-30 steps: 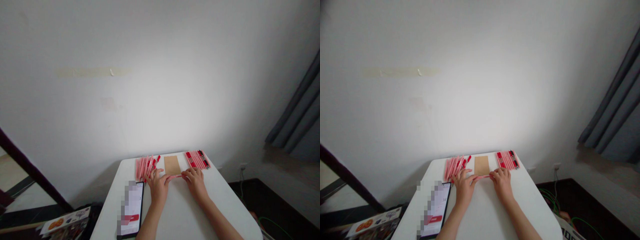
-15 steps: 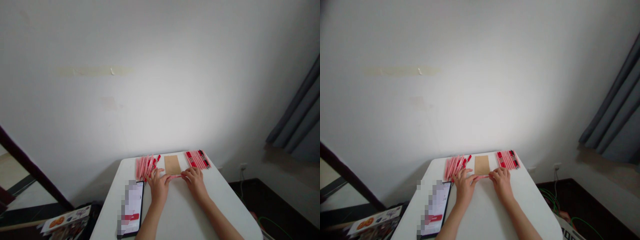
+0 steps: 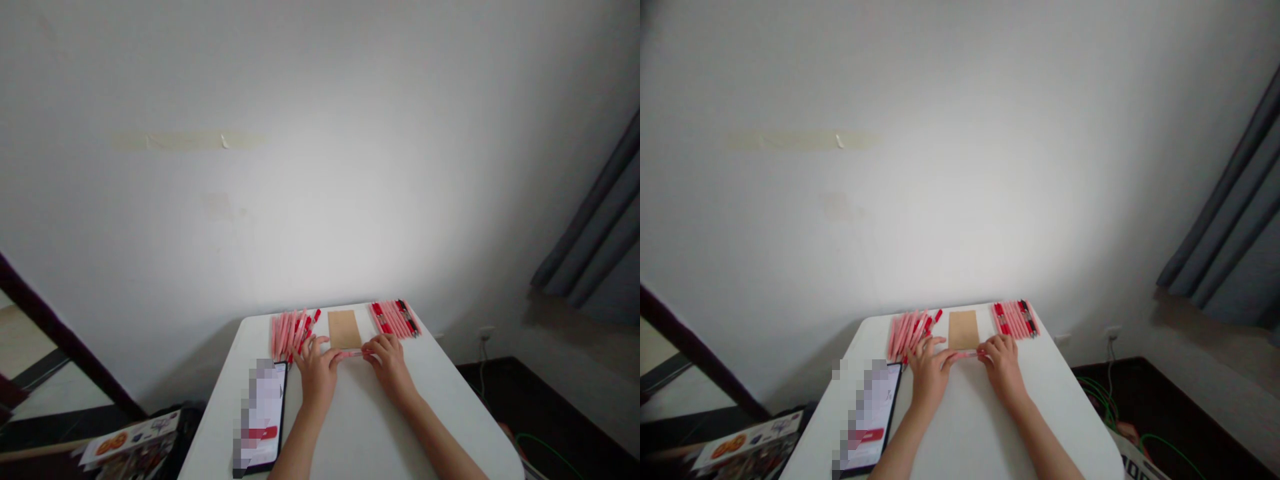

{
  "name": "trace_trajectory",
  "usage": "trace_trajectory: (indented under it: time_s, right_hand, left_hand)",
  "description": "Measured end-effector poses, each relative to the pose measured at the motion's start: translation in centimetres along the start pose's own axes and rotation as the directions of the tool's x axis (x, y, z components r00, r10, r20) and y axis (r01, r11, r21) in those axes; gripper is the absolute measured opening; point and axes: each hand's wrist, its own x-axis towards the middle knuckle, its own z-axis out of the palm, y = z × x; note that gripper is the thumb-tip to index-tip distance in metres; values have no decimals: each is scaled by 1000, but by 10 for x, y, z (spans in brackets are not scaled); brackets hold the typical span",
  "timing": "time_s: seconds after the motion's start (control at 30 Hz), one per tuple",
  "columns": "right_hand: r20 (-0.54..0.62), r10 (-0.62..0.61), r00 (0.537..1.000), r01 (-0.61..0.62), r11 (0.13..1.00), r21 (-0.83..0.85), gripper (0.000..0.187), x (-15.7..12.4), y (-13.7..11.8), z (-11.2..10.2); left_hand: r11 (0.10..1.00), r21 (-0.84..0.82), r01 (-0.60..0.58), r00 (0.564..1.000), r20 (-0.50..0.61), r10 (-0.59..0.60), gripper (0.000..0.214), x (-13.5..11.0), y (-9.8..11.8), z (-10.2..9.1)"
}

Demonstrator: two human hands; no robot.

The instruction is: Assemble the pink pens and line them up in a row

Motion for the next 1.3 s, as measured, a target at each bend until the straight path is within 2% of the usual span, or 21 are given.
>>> trace_trajectory:
  time_s: [0.33,0.8,1.0,1.3]
  right_hand:
    - [23,-12,1000,11,1000,15,15,0,0,1]
    - [2,50,999,-50,998,-24,23,0,1,-2]
    - [-3,38,999,-38,999,-4,9,0,2,-2]
    - [-5,41,999,-42,999,-33,15,-1,3,-1]
  left_hand:
    - [1000,15,17,1000,25,-17,12,0,-2,1]
    - [999,37,-1,1000,27,0,16,0,1,1]
    - [1000,25,5,999,35,-6,14,1,-2,3]
    - [1000,-18,0,999,40,0,13,-1,-3,2]
